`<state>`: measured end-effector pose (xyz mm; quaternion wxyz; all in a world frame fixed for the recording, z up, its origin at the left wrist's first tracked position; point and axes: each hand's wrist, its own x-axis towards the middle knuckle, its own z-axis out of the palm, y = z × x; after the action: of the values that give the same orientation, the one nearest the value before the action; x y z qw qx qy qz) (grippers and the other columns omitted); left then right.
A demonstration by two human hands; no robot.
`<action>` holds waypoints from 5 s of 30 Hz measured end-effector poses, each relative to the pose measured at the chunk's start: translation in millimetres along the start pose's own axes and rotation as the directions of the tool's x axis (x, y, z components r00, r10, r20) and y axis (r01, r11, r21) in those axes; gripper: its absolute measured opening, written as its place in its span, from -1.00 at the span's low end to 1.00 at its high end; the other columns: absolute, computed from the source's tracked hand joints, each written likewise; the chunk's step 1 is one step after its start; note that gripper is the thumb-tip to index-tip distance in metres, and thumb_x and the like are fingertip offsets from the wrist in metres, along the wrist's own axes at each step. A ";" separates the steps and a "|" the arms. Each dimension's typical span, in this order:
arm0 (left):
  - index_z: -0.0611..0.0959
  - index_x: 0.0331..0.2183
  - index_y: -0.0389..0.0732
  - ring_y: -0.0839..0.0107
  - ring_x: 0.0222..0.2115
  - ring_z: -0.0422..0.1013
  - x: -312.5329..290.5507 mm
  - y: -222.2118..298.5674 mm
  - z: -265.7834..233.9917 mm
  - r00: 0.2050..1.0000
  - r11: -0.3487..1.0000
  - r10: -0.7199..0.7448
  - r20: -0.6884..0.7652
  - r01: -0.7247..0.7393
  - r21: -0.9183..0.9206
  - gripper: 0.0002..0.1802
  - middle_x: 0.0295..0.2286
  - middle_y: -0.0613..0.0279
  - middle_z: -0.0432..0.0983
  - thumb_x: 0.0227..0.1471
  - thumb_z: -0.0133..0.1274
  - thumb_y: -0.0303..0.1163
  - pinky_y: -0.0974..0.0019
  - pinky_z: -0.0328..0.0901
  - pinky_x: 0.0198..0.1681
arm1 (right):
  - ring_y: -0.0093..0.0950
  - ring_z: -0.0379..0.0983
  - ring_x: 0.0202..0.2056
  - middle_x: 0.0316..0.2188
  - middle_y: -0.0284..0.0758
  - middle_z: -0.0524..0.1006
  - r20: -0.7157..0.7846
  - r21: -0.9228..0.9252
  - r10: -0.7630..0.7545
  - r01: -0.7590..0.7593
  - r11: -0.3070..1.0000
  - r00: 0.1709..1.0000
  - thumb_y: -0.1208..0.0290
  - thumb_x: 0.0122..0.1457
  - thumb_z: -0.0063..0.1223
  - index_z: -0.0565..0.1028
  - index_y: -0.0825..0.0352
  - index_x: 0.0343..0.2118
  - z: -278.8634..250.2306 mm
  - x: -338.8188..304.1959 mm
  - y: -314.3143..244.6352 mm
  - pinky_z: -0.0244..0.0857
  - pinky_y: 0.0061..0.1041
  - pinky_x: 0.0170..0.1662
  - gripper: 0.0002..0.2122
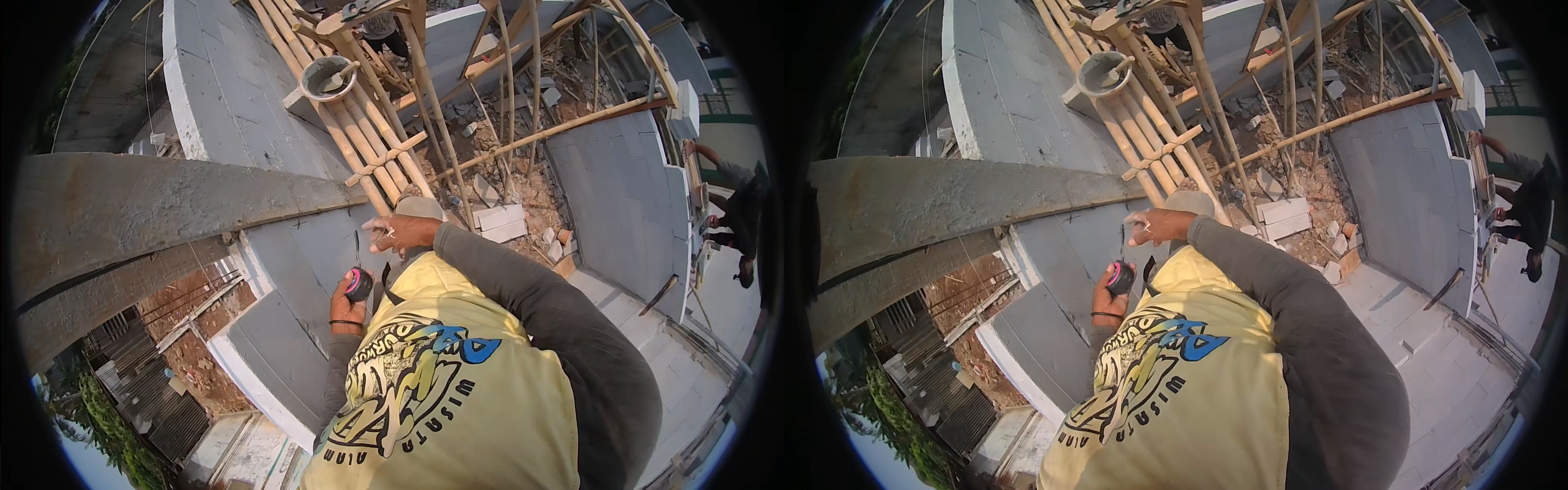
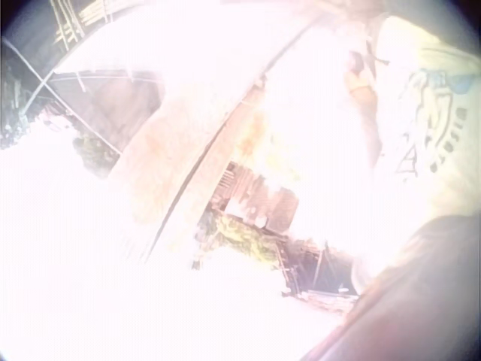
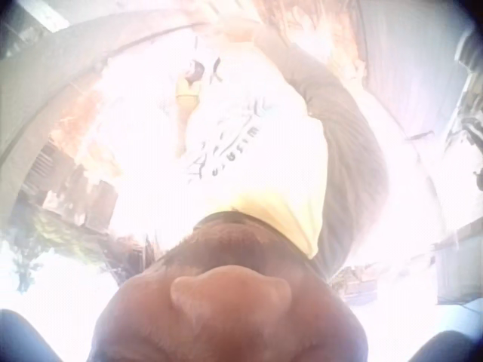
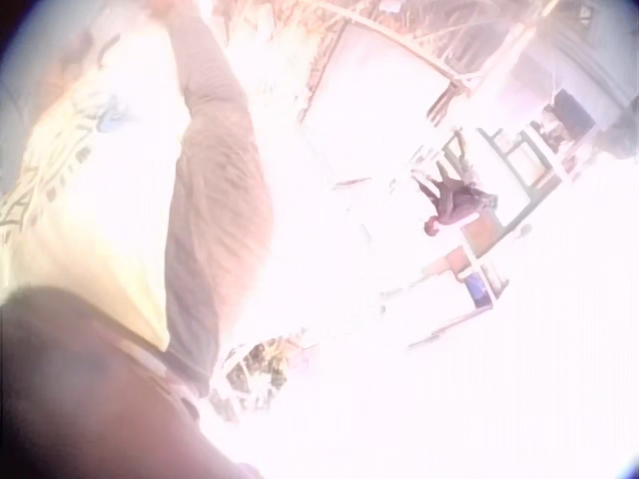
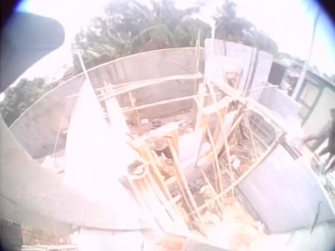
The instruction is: The person applies mortar with a trowel, positions lightweight concrete blocks on a wall, and uses a hammer to tap them into place. They also use a saw to cut a block and a tape measure to check the alignment of the wall.
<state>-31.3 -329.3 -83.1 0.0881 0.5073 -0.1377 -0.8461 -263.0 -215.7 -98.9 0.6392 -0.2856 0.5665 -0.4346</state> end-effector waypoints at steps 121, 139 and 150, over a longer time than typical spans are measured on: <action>0.45 -0.02 -0.19 0.14 -0.20 0.42 793.3 418.1 662.1 0.990 0.520 0.055 0.128 -0.138 0.843 -0.38 -0.12 0.10 0.41 -0.14 0.19 -0.20 0.13 0.44 -0.19 | -0.45 0.49 -0.34 -0.37 -0.20 0.59 -0.536 0.722 0.837 0.456 0.520 -0.106 0.41 0.06 0.06 0.56 0.38 -0.28 26.4 162.8 -60.6 0.36 -0.40 -0.22 -0.79; 0.45 -0.04 -0.41 0.08 -0.11 0.43 876.5 419.5 644.0 0.893 0.027 0.449 0.040 -0.058 0.998 -0.17 -0.09 -0.11 0.46 -0.34 0.37 -0.16 0.13 0.32 -0.05 | -0.57 0.42 -0.35 -0.38 -0.35 0.49 -0.548 0.836 0.835 0.056 0.546 0.046 0.50 0.19 -0.14 0.40 0.46 -0.13 -144.3 88.6 -77.5 0.33 -0.58 -0.33 -0.78; 0.39 0.04 -0.34 0.01 -0.01 0.35 906.8 397.3 632.6 0.864 -0.066 0.494 0.099 -0.076 0.995 -0.07 -0.01 -0.13 0.38 -0.37 0.38 -0.15 0.11 0.27 0.05 | -0.59 0.43 -0.27 -0.27 -0.40 0.48 -0.634 0.724 0.696 -0.058 0.688 0.337 0.33 0.26 -0.09 0.35 0.40 0.01 -253.7 168.1 -112.4 0.35 -0.55 -0.25 -0.67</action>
<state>-1011.9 -876.5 -428.3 -0.0940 0.4969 -0.7778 -0.3732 -539.1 -382.8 -131.9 0.3859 0.3464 0.6987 -0.4928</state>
